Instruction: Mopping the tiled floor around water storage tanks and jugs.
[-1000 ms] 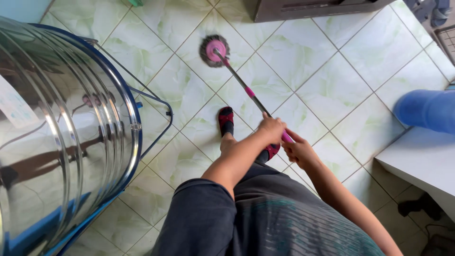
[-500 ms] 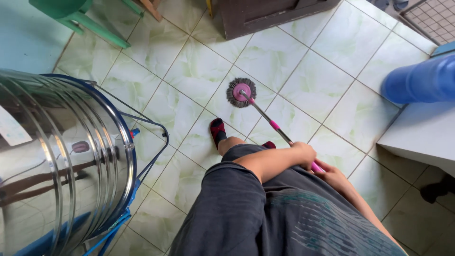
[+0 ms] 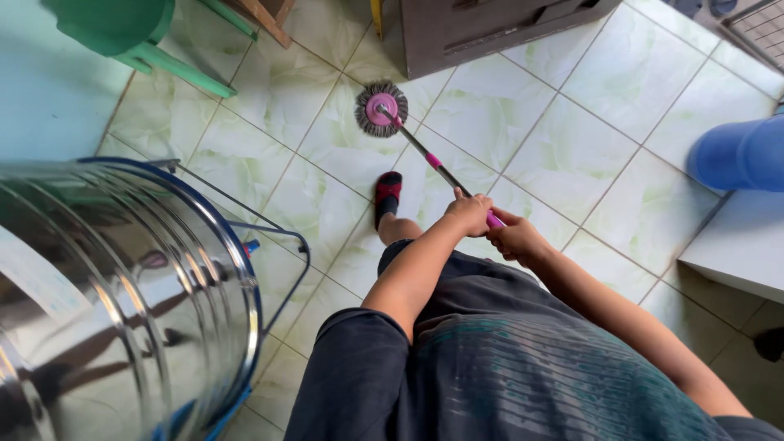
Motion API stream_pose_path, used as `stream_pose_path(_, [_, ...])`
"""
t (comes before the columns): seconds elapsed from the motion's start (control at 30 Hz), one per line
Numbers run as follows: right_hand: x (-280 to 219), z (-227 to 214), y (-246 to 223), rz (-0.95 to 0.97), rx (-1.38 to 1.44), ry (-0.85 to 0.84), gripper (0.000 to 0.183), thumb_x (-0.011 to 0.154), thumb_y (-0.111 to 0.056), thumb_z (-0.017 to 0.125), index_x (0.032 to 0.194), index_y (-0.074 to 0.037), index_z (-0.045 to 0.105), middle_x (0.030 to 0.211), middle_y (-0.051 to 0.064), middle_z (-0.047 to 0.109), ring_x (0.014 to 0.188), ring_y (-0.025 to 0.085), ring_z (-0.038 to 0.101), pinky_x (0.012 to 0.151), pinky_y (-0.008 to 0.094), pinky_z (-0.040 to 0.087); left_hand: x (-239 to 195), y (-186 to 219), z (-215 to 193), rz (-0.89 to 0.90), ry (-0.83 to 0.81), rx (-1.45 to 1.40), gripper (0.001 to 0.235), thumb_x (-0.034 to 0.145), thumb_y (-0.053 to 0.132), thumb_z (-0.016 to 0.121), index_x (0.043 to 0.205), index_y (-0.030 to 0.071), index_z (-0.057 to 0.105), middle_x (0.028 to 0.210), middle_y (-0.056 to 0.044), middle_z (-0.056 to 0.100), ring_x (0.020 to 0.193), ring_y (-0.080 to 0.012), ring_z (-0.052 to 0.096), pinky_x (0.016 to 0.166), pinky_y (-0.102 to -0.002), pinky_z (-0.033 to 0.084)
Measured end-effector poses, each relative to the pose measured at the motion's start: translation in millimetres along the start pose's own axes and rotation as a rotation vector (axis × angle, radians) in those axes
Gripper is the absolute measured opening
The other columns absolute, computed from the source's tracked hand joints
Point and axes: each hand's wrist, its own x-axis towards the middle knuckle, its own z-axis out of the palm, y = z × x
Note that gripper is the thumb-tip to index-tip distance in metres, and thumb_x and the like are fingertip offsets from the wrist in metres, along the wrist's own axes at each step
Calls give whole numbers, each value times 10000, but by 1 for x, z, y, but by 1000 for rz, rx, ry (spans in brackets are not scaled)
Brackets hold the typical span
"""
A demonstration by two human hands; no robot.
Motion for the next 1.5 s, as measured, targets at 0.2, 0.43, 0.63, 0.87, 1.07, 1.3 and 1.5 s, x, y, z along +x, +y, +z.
stream_pose_path(0.2, [67, 117, -98, 20, 19, 40, 743, 888, -69, 645, 1566, -295, 442, 695, 22, 575, 459, 103, 410, 396, 272, 301, -8, -145, -85, 36, 93, -53, 589, 777, 422, 789, 1244, 106, 619, 1359, -118, 610, 1280, -380, 585, 1276, -627, 138])
stream_pose_path(0.43, [130, 218, -178, 13, 165, 44, 795, 852, 11, 590, 1569, -295, 431, 637, 9, 503, 457, 107, 368, 408, 270, 275, -5, -264, -167, 50, 64, -79, 612, 708, 315, 820, 1240, 114, 595, 1381, -113, 574, 1302, -396, 550, 1205, -581, 252])
stream_pose_path(0.63, [109, 229, -169, -17, 230, 59, 761, 868, -5, 617, 1560, -283, 464, 670, -2, 512, 492, 85, 382, 425, 260, 288, -25, -255, -176, -4, -26, -20, 628, 685, 272, 852, 1258, 170, 614, 1405, -59, 562, 1386, -435, 427, 1195, -533, 274])
stream_pose_path(0.87, [17, 213, -45, 21, 414, 219, 695, 874, -27, 619, 1526, -245, 515, 671, 2, 518, 481, 78, 383, 412, 256, 270, -61, -174, -65, 271, -203, 182, 792, 722, 628, 759, 1312, 117, 628, 1362, -188, 592, 1372, -355, 508, 1137, -837, 48])
stream_pose_path(1.07, [-81, 261, 102, 43, 723, 427, 661, 865, -34, 598, 1492, -237, 565, 629, -16, 457, 450, 80, 321, 398, 258, 233, -148, -90, 38, 487, -488, 366, 733, 780, 592, 738, 1329, 123, 613, 1369, -189, 566, 1364, -386, 475, 1047, -898, 44])
stream_pose_path(1.3, [-83, 374, 228, -11, 1183, 511, 728, 863, -54, 604, 1523, -333, 475, 586, -25, 404, 425, 85, 308, 385, 255, 249, -236, -97, 81, 791, -702, 645, 631, 792, 464, 707, 1301, 95, 649, 1354, -121, 634, 1383, -315, 521, 1093, -912, 81])
stream_pose_path(1.5, [-13, 392, 178, -206, 1326, 554, 824, 887, 25, 596, 1609, -304, 374, 668, 2, 486, 520, 92, 445, 453, 250, 335, -176, -138, 54, 955, -808, 800, 640, 813, 448, 713, 1314, 62, 615, 1341, -181, 586, 1337, -388, 515, 1127, -845, 65])
